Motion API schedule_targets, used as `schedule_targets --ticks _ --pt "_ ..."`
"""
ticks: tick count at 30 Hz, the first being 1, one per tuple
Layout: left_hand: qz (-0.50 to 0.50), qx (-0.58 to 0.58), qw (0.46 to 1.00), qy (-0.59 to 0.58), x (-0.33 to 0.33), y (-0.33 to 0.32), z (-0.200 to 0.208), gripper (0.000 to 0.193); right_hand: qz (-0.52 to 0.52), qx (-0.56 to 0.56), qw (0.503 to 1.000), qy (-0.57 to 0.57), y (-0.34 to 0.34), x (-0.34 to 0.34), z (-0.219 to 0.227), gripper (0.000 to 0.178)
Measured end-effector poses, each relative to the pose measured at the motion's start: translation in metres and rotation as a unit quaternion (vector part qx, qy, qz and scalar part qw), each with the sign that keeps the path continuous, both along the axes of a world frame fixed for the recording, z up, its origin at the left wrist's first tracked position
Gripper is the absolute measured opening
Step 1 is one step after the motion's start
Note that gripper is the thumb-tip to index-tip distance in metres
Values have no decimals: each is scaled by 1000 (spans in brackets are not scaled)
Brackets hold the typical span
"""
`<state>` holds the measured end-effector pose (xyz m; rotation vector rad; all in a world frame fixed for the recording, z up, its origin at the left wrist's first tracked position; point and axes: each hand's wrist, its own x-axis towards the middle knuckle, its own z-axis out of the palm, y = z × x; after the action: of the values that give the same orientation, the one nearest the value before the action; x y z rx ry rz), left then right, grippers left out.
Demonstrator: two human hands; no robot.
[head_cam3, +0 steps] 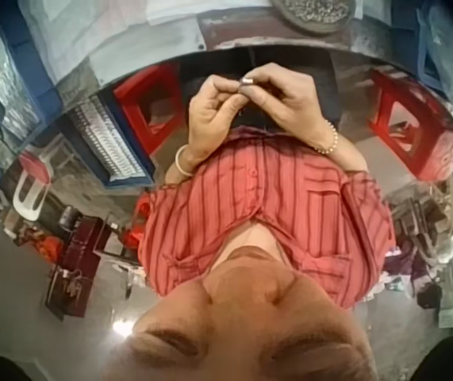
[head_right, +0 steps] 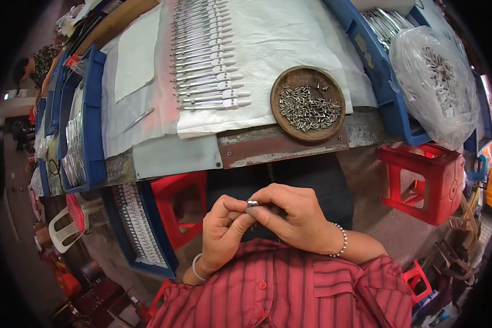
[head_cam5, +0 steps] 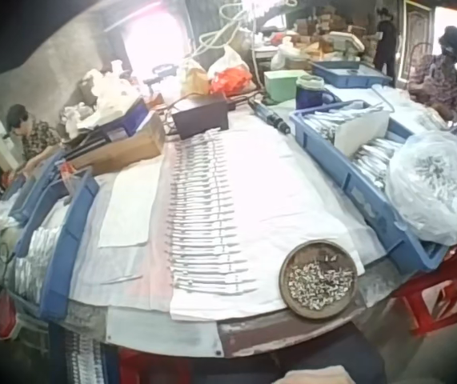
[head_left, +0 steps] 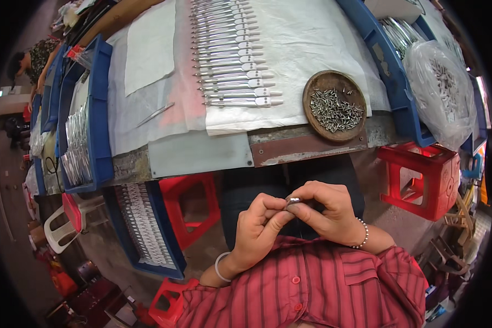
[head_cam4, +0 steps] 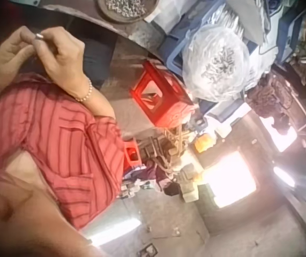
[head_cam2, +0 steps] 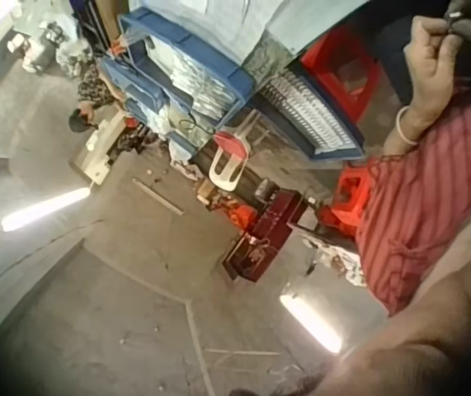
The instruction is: Assembling small white and metal mechanical components at a workbench.
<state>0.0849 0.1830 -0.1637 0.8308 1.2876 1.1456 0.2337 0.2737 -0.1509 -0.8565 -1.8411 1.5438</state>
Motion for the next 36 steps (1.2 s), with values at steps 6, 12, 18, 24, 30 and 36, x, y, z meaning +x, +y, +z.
schedule_targets --ticks 6,12,18,24,30,36 --pt "-62 -2 997 41 -2 9 4 13 -4 -4 1000 19 0 6 -4 10" --pt "-89 -75 990 -82 -3 8 -1 13 39 -157 987 -3 7 10 1 8" --pt "-93 -231 942 -224 -7 26 10 12 -4 -370 929 8 8 5 -16 11" --pt "-106 -263 923 -258 -6 38 -2 16 -61 -456 888 25 13 5 -31 16" --pt "-115 -293 896 -313 -3 48 -17 17 -91 -485 868 53 14 11 -47 19" --pt "-125 -304 883 -334 -1 52 -24 17 -112 -492 861 59 13 16 -49 19"
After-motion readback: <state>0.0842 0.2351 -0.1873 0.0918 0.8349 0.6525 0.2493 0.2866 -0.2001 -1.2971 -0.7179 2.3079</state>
